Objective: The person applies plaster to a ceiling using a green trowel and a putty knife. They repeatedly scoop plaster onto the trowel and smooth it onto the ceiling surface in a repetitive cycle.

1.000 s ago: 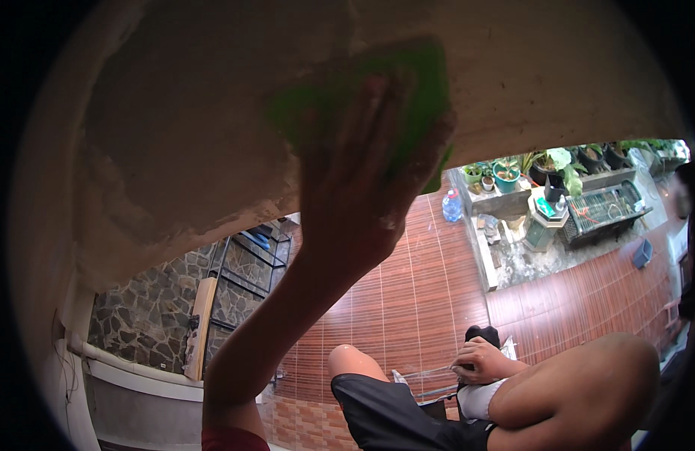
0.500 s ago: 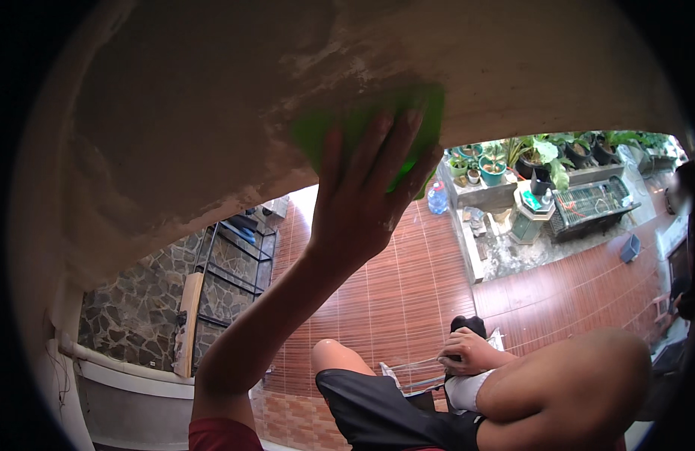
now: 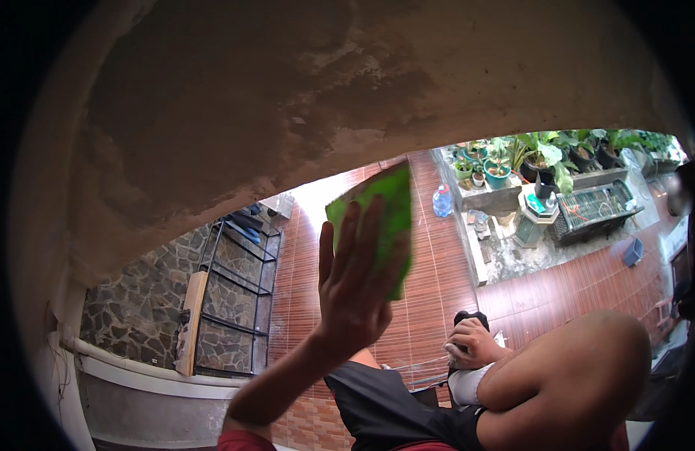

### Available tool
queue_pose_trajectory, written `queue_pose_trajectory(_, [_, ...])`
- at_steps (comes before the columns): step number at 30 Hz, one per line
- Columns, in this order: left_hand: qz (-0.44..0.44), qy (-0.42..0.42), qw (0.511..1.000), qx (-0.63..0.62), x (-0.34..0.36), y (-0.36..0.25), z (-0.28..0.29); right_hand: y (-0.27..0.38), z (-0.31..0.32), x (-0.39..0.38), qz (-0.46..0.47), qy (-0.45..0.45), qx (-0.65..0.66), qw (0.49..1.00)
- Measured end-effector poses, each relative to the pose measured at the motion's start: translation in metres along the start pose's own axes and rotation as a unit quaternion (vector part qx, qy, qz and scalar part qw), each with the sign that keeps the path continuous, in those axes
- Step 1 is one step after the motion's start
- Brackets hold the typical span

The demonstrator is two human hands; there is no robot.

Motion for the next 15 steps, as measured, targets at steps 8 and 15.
queue_pose_trajectory(8, [0.508, -0.305, 0.542, -0.596, -0.084, 0.008, 0.010, 0.036, 0.034, 0.001, -0.050, 0.068, -0.052, 0.995])
queue_pose_trajectory(15, [0.564, -0.349, 0.467, -0.585, -0.123, 0.004, 0.003, 0.018, -0.008, 0.009, 0.008, 0.080, 0.027, 0.996])
Point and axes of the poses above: each hand's wrist, its own x-axis towards the middle knuckle, its own z-axis out of the back of the hand, y = z × x, the point moved 7 cm from there along x, towards the middle knuckle
